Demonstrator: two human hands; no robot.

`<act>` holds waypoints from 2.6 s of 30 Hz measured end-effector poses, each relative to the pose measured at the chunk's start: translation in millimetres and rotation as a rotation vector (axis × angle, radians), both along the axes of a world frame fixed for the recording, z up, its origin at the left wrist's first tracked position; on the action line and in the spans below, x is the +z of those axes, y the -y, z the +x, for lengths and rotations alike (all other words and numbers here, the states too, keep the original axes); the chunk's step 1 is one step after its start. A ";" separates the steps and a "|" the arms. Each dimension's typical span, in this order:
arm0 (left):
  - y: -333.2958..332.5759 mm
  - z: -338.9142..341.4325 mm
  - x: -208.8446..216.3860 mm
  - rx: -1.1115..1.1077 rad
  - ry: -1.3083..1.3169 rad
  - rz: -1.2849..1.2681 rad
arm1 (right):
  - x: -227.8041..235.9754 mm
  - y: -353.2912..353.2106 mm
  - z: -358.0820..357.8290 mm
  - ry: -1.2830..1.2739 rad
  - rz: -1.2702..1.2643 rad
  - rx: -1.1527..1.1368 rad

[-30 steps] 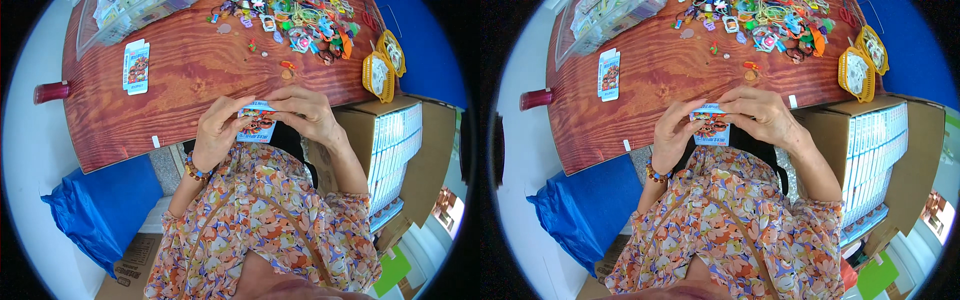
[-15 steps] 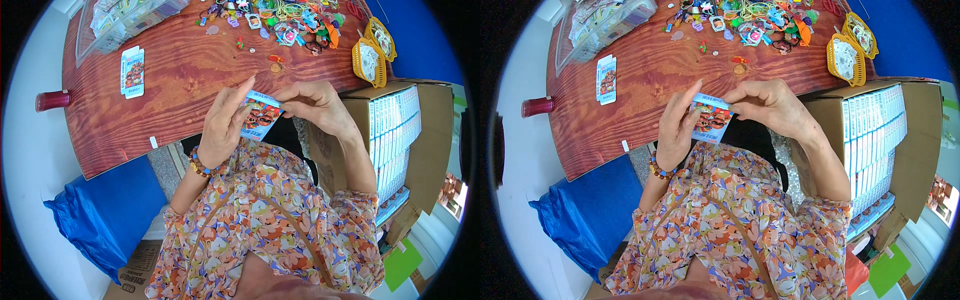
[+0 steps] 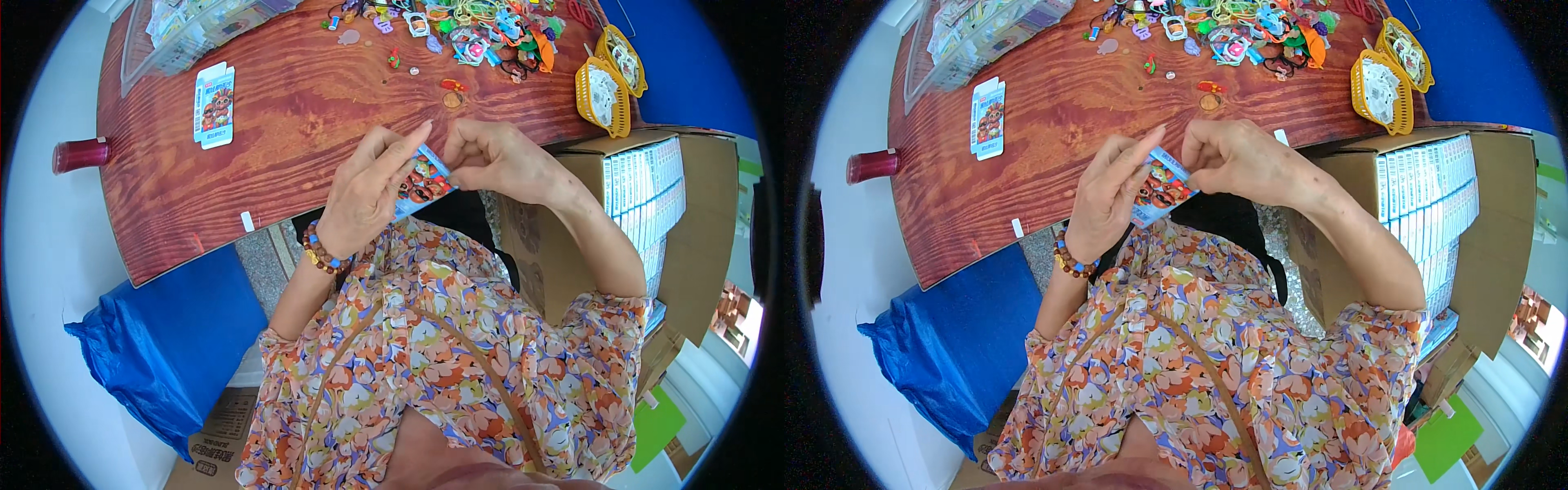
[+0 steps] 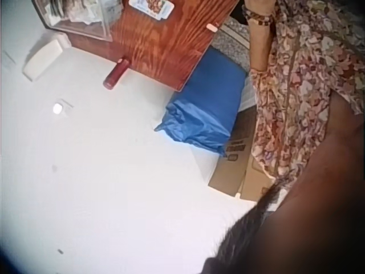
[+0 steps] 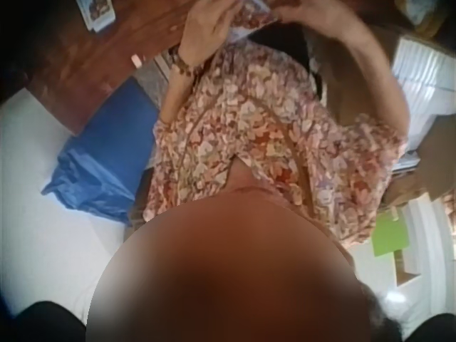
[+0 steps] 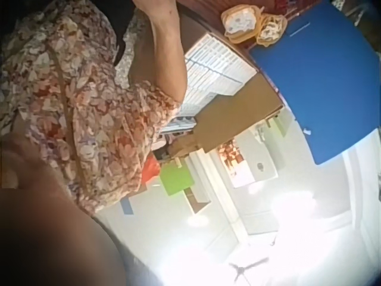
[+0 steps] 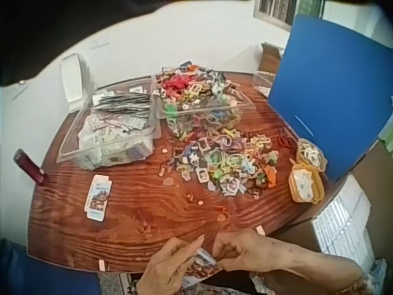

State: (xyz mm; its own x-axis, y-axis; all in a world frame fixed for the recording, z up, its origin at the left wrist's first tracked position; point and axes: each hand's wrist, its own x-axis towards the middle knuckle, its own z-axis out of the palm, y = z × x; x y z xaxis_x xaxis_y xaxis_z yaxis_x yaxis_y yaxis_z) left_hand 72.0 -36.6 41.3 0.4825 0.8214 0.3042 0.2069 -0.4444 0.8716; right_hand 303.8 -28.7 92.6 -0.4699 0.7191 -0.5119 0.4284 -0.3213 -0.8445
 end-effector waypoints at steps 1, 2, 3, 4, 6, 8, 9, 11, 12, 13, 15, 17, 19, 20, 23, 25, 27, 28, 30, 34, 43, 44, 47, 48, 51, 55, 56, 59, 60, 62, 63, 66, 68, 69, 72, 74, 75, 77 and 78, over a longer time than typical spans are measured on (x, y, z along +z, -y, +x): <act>0.8 -0.7 -0.6 0.002 0.001 -0.003 | -4.8 0.4 -2.3 0.033 0.109 0.021; -1.1 -1.2 -0.1 0.039 -0.016 -0.013 | -8.9 -1.5 -4.3 0.066 0.224 0.045; -2.7 -1.9 0.3 0.077 -0.035 -0.025 | -12.1 -1.4 -7.0 0.066 0.228 0.051; -3.0 -2.7 -4.0 0.085 -0.035 -0.022 | -15.3 1.1 -10.4 0.033 0.245 -0.035; -2.9 -4.4 -19.2 0.167 0.095 -0.161 | -23.7 9.2 -15.6 -0.016 0.371 -0.135; -0.5 -2.3 -23.9 0.211 0.230 -0.294 | -20.5 19.7 -25.0 -0.020 0.556 -0.127; 1.4 -1.0 -25.0 0.242 0.364 -0.430 | -21.0 23.8 -28.8 -0.024 0.738 -0.132; 0.5 0.1 -22.5 0.251 0.363 -0.402 | -27.5 27.7 -32.0 -0.033 0.730 -0.141; 0.0 -0.4 -20.4 0.246 0.361 -0.374 | -28.1 28.7 -34.4 0.000 0.770 -0.157; 0.8 -2.3 -18.7 0.251 0.360 -0.378 | -28.7 29.5 -36.9 0.033 0.809 -0.175; 0.4 -4.3 -16.8 0.286 0.352 -0.403 | -28.9 28.3 -41.9 0.072 0.887 -0.164; -0.2 -5.3 -18.0 0.276 0.337 -0.374 | -31.4 27.3 -42.0 0.112 0.966 -0.157; -2.1 -6.6 -20.8 0.263 0.321 -0.344 | -37.5 25.9 -36.1 0.084 0.977 -0.137; -2.1 -8.2 -22.9 0.241 0.316 -0.370 | -37.4 23.0 -33.9 0.085 0.977 -0.142; 0.3 -2.6 -23.7 0.264 0.320 -0.337 | -33.3 14.6 -32.0 -0.061 0.770 -0.242; 1.9 1.0 -20.9 0.302 0.330 -0.271 | -30.3 11.8 -36.3 -0.071 0.698 -0.297; 4.0 13.1 -26.0 0.218 0.467 -0.360 | -33.7 13.7 -23.4 0.031 0.803 -0.304; 2.4 12.3 -32.9 0.202 0.345 -0.264 | -28.8 13.9 -17.0 0.036 0.864 -0.248; -4.3 11.5 5.3 0.105 -0.127 -0.112 | -28.7 17.4 0.2 0.070 0.933 -0.196; -1.1 6.9 0.1 0.254 0.009 -0.058 | -17.0 12.6 -8.9 -0.090 0.796 -0.280; 1.0 49.5 12.2 -0.060 0.200 -0.098 | 46.2 90.9 79.4 -0.334 0.679 -1.096; -3.1 52.2 10.6 -0.062 0.294 -0.220 | 47.1 115.2 148.9 0.037 1.022 -1.081; -16.5 40.4 0.2 -0.067 0.360 -0.379 | 85.4 186.6 253.5 1.186 1.030 -1.457; -19.1 39.3 -1.5 -0.051 0.359 -0.387 | 87.2 210.8 276.7 1.543 0.787 -1.357; -22.5 37.0 0.4 -0.023 0.382 -0.387 | 59.4 251.3 309.6 1.558 0.335 -1.245; -27.0 35.4 -3.8 -0.030 0.377 -0.379 | -15.0 287.4 335.1 1.174 0.463 -1.137; -27.0 36.4 -2.7 -0.045 0.393 -0.388 | -12.3 284.0 322.3 1.121 0.443 -1.200; -32.4 25.8 -9.8 -0.007 0.286 -0.397 | -30.9 296.1 341.5 1.233 0.487 -1.155; -33.6 21.7 -12.2 -0.030 0.310 -0.387 | -32.8 289.6 340.9 1.153 0.401 -1.149; -35.0 13.4 -16.9 0.012 0.251 -0.399 | -24.3 273.3 334.1 1.085 0.335 -1.162; -36.5 8.3 -19.0 -0.009 0.262 -0.392 | -16.1 268.7 326.2 1.082 0.252 -1.164; -40.5 0.4 -18.5 0.099 0.295 -0.398 | -5.4 273.1 327.8 1.194 0.257 -1.177; -51.6 -23.0 -28.1 0.242 0.187 -0.272 | 2.9 265.7 329.4 1.304 0.347 -1.170; -59.7 -40.0 -34.7 0.389 0.070 -0.147 | 19.4 250.4 318.8 1.498 0.402 -1.155; -82.8 -99.2 -45.9 0.637 -0.173 0.289 | 54.2 189.2 273.5 1.518 0.754 -1.214; -99.4 -143.2 -61.0 0.755 -0.299 0.385 | 59.9 136.3 218.0 1.211 1.087 -1.187; -105.0 -159.9 -68.3 0.855 -0.415 0.481 | 54.4 114.8 184.9 1.116 1.135 -1.099; -104.1 -178.3 -86.7 0.979 -0.690 0.538 | 45.9 77.3 84.5 0.804 0.980 -1.027; -99.1 -184.2 -98.2 0.998 -0.895 0.429 | -1.2 54.6 94.2 0.737 1.294 -0.551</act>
